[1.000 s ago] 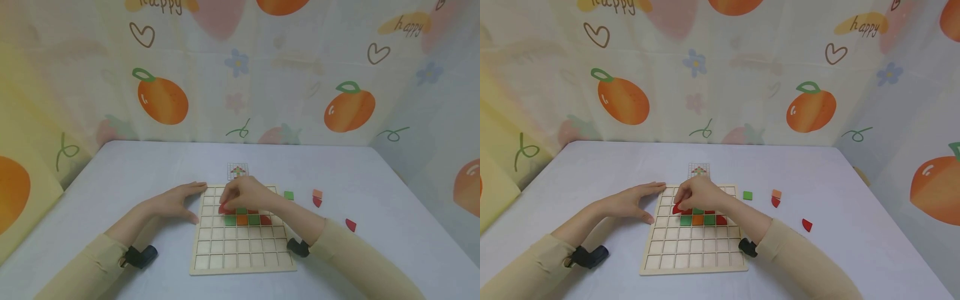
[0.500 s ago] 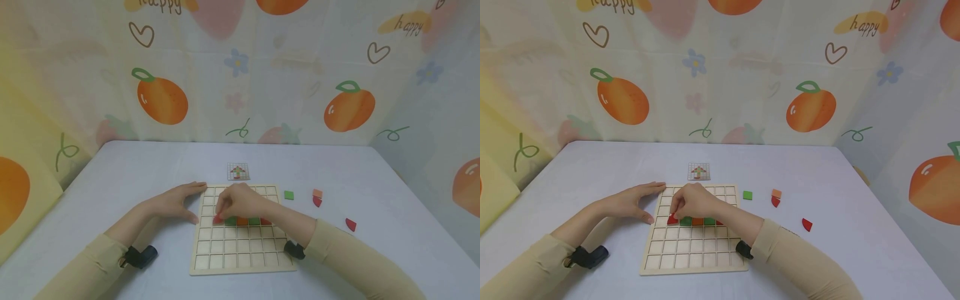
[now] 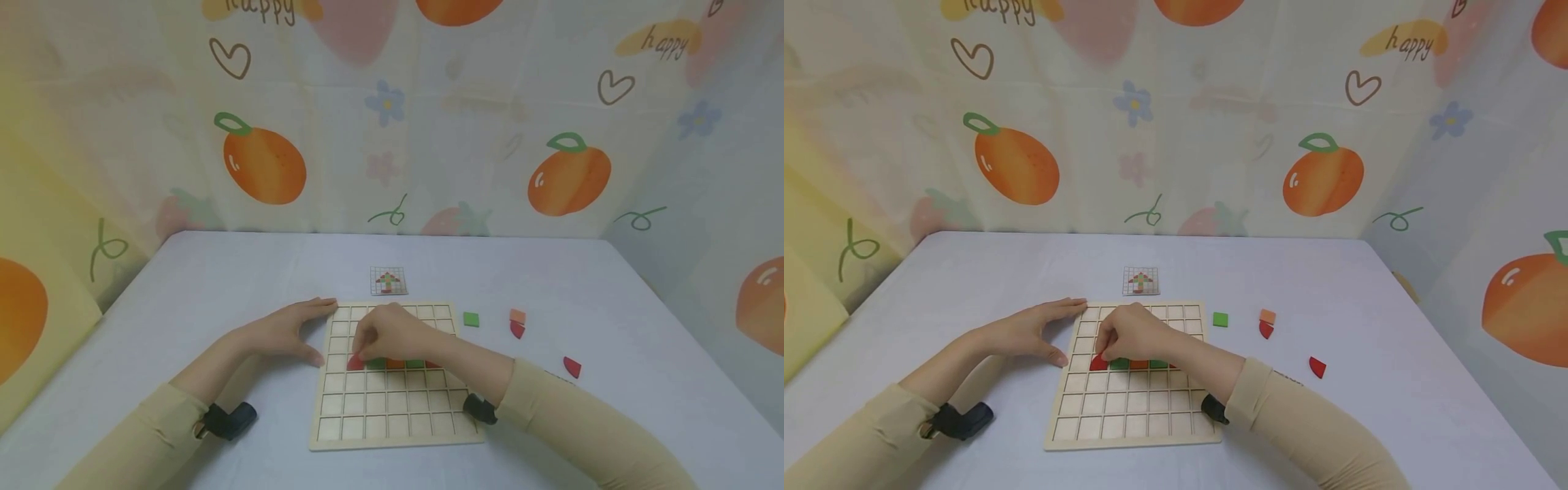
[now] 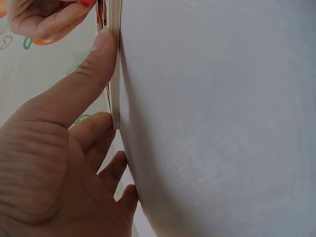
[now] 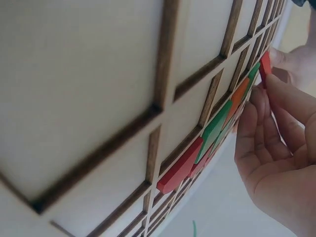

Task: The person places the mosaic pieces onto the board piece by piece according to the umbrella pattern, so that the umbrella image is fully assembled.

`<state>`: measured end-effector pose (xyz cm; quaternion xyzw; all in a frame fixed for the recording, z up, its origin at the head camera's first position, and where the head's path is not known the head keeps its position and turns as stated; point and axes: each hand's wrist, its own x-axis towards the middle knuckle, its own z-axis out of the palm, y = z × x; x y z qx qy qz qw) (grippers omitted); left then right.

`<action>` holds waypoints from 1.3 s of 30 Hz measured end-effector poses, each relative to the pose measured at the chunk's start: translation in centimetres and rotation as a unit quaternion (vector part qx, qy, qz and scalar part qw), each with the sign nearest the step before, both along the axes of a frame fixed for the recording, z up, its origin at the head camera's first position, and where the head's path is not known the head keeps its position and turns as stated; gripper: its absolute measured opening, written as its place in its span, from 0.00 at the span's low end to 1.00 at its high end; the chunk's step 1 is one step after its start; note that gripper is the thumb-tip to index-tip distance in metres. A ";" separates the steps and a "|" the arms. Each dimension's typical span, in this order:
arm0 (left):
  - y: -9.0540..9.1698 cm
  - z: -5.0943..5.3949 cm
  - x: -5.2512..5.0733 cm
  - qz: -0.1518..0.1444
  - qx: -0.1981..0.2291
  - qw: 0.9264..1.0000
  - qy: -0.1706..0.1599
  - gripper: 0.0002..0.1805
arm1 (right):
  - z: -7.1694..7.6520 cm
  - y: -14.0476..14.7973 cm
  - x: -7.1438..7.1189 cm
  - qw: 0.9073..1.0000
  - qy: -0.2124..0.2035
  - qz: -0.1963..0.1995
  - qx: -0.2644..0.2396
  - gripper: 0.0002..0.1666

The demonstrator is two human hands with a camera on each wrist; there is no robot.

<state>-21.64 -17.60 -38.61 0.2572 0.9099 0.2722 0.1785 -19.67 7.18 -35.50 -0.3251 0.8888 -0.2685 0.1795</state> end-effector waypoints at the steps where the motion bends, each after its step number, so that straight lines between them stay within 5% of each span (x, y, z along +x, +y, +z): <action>1: 0.0 0.0 0.0 0.000 0.000 1.000 0.000 0.56 | 0.0 0.0 0.0 1.000 0.001 0.000 0.001 0.04; 19: -0.1 -0.3 0.0 0.011 -0.007 1.000 -0.006 0.56 | 0.7 3.1 -1.1 0.999 0.017 -0.036 -0.011 0.05; 39: 0.1 0.2 0.2 0.013 -0.007 1.000 -0.010 0.56 | 2.8 14.4 -4.5 0.985 0.015 -0.168 -0.030 0.15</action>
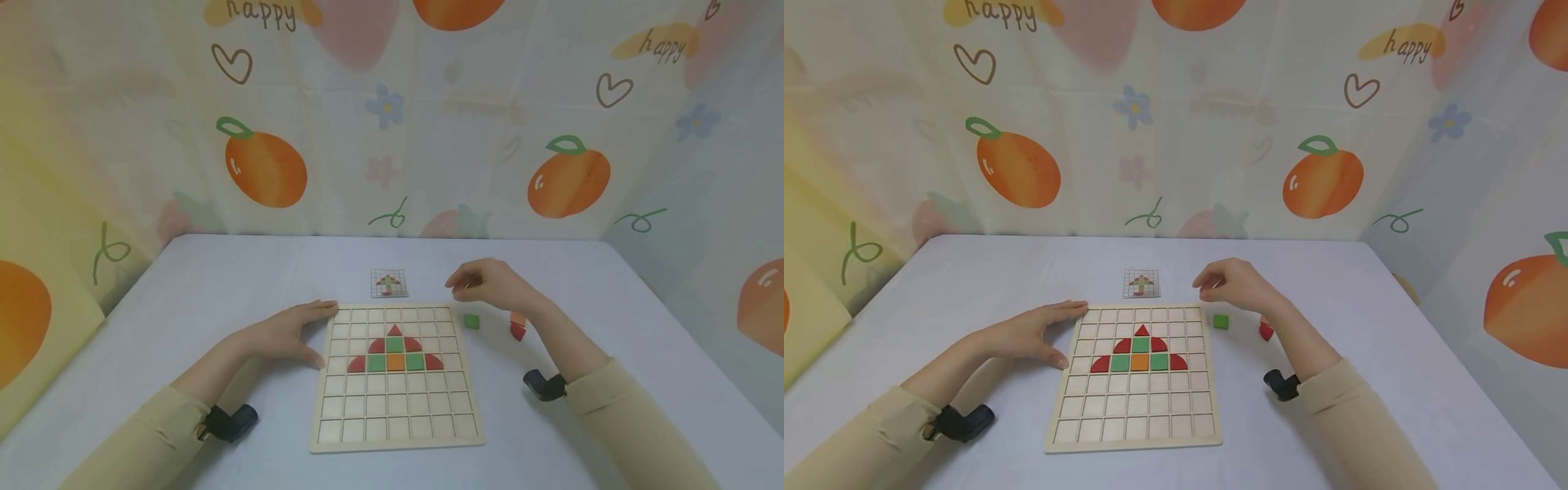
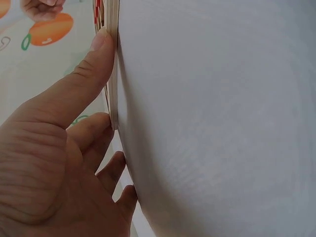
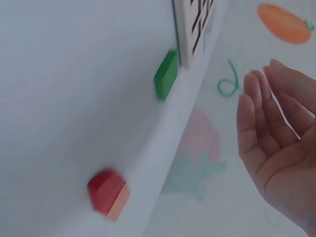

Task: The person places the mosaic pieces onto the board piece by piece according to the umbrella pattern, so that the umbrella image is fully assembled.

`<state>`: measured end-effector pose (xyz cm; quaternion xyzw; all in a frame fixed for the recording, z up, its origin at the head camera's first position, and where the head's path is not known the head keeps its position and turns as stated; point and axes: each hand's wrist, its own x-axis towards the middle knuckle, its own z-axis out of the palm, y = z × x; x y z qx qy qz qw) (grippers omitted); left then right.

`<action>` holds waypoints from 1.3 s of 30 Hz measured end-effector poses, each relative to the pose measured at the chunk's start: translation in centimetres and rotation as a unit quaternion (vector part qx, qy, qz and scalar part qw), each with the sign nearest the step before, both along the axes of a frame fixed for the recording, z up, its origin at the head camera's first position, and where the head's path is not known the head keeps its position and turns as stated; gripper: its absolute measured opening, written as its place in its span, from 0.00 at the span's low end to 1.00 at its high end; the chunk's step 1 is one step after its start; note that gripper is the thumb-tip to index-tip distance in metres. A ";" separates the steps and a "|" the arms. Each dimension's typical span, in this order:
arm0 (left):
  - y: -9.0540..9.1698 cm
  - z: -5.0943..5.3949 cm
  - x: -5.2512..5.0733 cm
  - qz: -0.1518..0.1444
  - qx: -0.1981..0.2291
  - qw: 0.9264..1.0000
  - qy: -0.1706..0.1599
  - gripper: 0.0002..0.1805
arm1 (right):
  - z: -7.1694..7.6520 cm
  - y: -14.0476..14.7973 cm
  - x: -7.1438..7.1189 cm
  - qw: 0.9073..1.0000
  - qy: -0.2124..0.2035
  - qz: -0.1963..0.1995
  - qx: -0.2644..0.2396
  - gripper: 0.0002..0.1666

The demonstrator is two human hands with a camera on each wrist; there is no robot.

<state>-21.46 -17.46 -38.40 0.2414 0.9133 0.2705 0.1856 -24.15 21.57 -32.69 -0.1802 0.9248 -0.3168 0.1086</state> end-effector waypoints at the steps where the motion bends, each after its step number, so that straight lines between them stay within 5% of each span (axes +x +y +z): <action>1: 0.0 0.0 0.0 0.000 -0.001 1.000 0.001 0.56 | 0.0 0.6 -0.1 1.000 -0.003 -0.005 0.003 0.15; 29: 0.1 0.2 0.1 -0.001 0.003 1.000 -0.004 0.56 | -2.1 12.1 0.5 0.990 -0.100 -0.023 0.097 0.16; 39: 0.2 0.2 0.2 -0.002 -0.003 1.000 0.001 0.56 | -2.2 14.3 1.7 0.977 -0.166 -0.031 0.127 0.15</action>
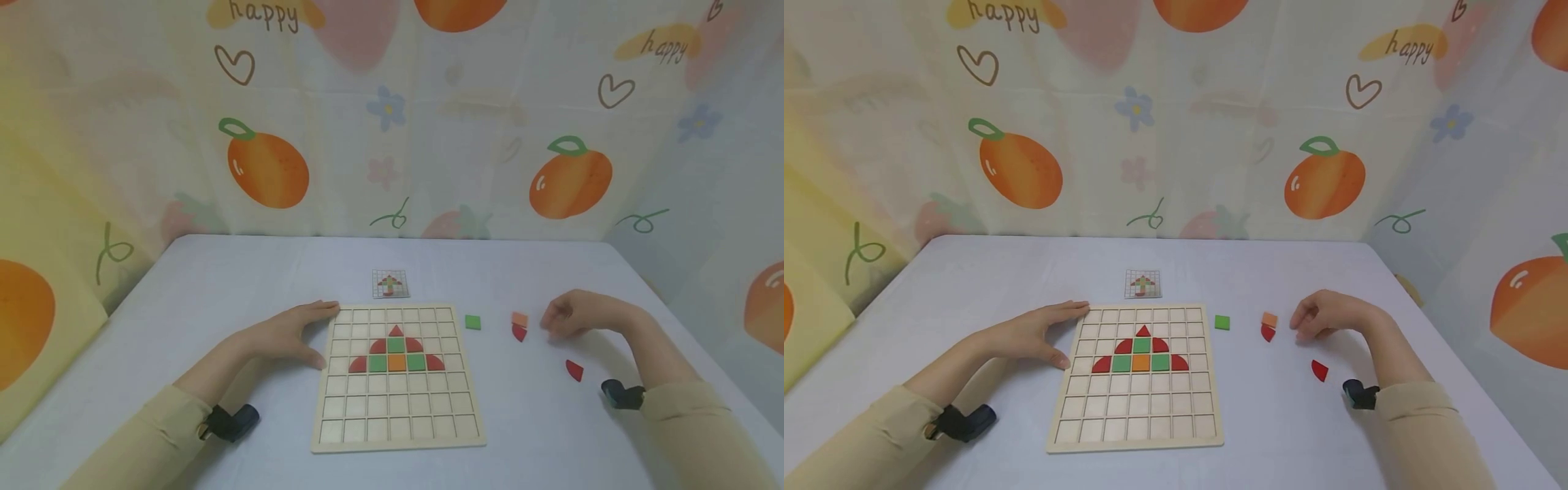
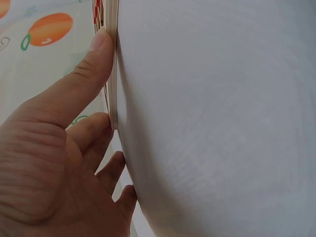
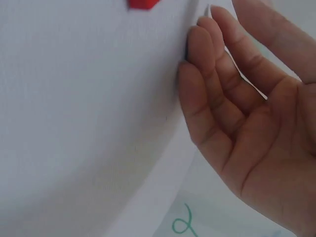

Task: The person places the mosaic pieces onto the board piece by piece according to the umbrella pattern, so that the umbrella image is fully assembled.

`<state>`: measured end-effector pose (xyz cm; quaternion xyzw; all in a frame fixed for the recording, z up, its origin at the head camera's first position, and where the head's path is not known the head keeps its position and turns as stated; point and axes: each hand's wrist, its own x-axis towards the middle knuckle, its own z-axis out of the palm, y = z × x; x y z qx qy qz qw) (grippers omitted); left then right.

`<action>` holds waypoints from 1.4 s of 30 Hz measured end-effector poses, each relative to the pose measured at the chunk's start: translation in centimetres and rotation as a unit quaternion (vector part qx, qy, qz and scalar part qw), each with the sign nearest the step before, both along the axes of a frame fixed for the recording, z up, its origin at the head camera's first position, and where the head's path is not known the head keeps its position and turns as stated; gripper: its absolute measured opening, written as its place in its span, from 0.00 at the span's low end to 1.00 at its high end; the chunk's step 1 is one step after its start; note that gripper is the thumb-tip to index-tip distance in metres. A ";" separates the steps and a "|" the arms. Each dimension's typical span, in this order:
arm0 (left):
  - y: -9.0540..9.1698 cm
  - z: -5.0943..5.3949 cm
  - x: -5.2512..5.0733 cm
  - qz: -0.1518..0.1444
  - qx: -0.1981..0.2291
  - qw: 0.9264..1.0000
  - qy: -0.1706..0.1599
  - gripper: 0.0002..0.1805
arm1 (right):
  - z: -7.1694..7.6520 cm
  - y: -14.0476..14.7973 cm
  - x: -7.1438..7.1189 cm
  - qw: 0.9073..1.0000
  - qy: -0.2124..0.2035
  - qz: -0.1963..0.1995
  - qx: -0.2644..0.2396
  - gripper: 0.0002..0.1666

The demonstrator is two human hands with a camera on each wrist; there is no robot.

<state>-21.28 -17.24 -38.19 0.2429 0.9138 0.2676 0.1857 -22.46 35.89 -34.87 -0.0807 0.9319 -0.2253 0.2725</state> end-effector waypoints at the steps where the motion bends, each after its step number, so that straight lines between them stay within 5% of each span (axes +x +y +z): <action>1: 0.0 0.0 0.0 -0.002 -0.001 1.000 0.001 0.56 | 0.0 0.2 0.2 1.000 -0.008 -0.001 -0.001 0.15; 7: 0.0 -0.1 -0.1 -0.002 -0.005 1.000 0.007 0.56 | 0.0 0.0 0.5 1.000 0.000 0.013 -0.022 0.15; 18: 0.0 -0.2 -0.1 0.002 -0.003 1.000 0.003 0.56 | -0.4 -4.3 -0.5 0.989 0.142 -0.005 -0.046 0.19; 30: -0.1 -0.2 -0.1 0.000 -0.002 1.000 0.004 0.56 | -0.6 -9.9 -0.5 0.991 0.128 0.031 -0.023 0.18; 42: -0.1 0.0 0.0 -0.011 0.003 1.000 0.011 0.56 | -1.1 -11.7 -0.8 0.986 0.159 0.057 -0.002 0.09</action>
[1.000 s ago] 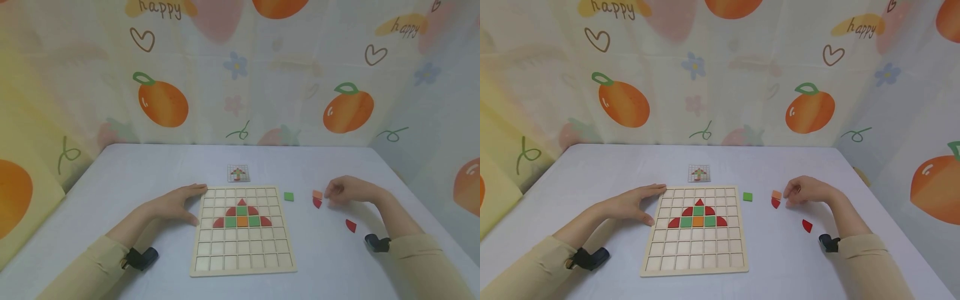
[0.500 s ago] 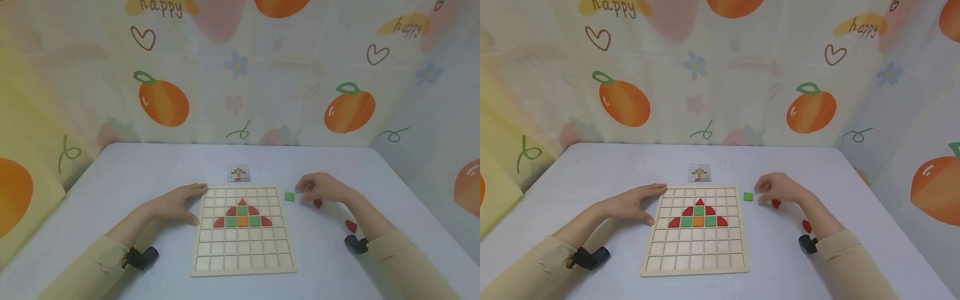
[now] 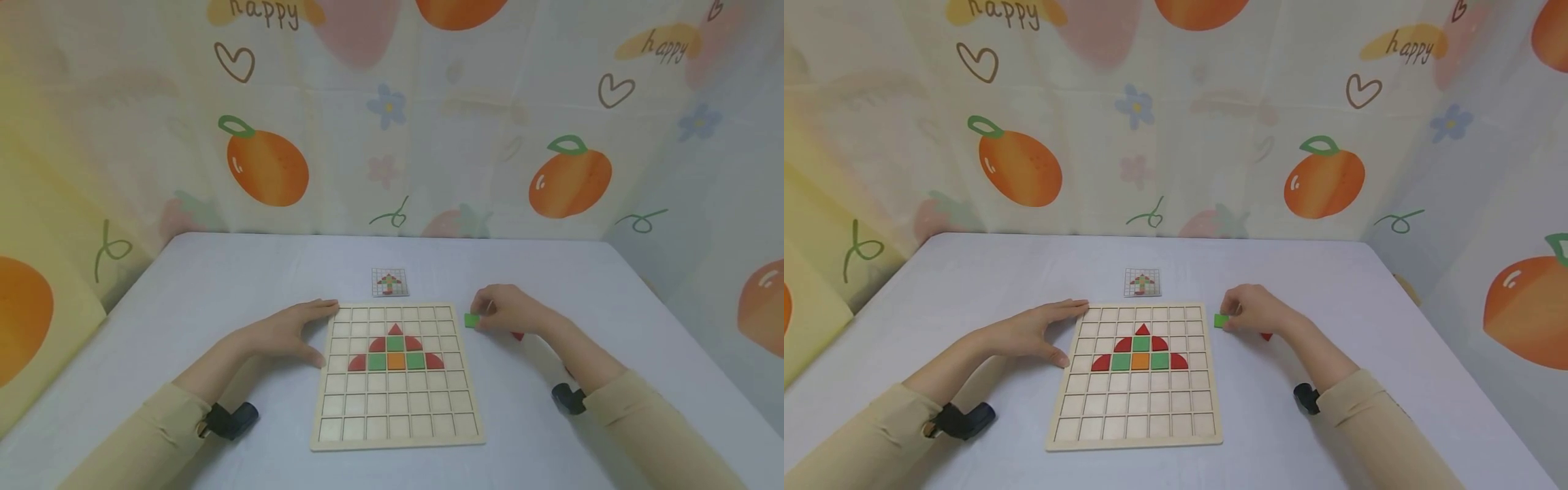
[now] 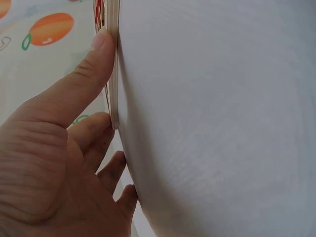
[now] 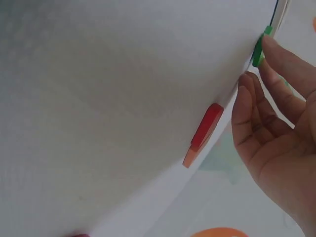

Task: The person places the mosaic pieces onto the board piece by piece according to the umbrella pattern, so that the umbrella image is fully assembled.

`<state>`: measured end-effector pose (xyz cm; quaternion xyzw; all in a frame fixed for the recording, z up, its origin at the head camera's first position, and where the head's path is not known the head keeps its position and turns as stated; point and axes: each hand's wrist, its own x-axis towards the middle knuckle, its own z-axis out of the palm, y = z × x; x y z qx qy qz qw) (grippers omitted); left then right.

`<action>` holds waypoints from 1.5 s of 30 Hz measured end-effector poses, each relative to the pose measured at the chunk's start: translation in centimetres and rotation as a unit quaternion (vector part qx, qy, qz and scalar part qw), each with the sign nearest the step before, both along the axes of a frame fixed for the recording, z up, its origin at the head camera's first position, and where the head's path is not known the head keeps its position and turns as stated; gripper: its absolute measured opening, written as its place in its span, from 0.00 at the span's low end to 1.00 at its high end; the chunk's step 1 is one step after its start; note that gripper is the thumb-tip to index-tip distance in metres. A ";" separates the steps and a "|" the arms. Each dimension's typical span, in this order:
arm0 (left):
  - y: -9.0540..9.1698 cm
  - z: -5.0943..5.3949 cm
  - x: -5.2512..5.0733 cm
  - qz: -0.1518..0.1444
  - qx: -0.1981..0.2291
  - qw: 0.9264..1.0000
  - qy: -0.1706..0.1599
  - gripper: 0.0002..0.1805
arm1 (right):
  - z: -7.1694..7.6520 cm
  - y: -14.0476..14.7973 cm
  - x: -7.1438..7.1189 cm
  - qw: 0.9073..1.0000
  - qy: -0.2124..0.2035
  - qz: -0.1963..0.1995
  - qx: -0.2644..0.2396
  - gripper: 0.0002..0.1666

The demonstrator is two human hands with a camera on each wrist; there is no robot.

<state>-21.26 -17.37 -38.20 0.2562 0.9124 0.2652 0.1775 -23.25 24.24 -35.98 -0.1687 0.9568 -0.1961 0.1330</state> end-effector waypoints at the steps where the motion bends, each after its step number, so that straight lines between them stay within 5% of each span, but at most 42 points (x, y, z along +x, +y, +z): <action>1: 0.0 0.0 0.0 0.000 0.000 1.000 0.000 0.56 | 0.0 -0.1 0.0 1.000 0.001 0.001 -0.001 0.08; 13: 0.0 -0.1 -0.1 0.004 0.000 1.000 -0.005 0.56 | 0.6 -1.0 0.1 0.999 0.027 0.015 -0.036 0.04; 23: 0.3 0.1 -0.1 0.009 -0.006 1.000 -0.004 0.56 | 1.4 -3.1 1.1 0.991 0.038 0.030 -0.121 0.04; 32: 0.1 -0.1 -0.2 0.014 -0.006 1.000 -0.012 0.56 | 1.3 -6.5 2.4 0.984 -0.052 0.066 -0.160 0.06; 45: 0.0 -0.2 -0.1 0.013 -0.007 1.000 -0.008 0.56 | 0.6 -9.7 3.7 0.977 -0.077 0.128 -0.154 0.07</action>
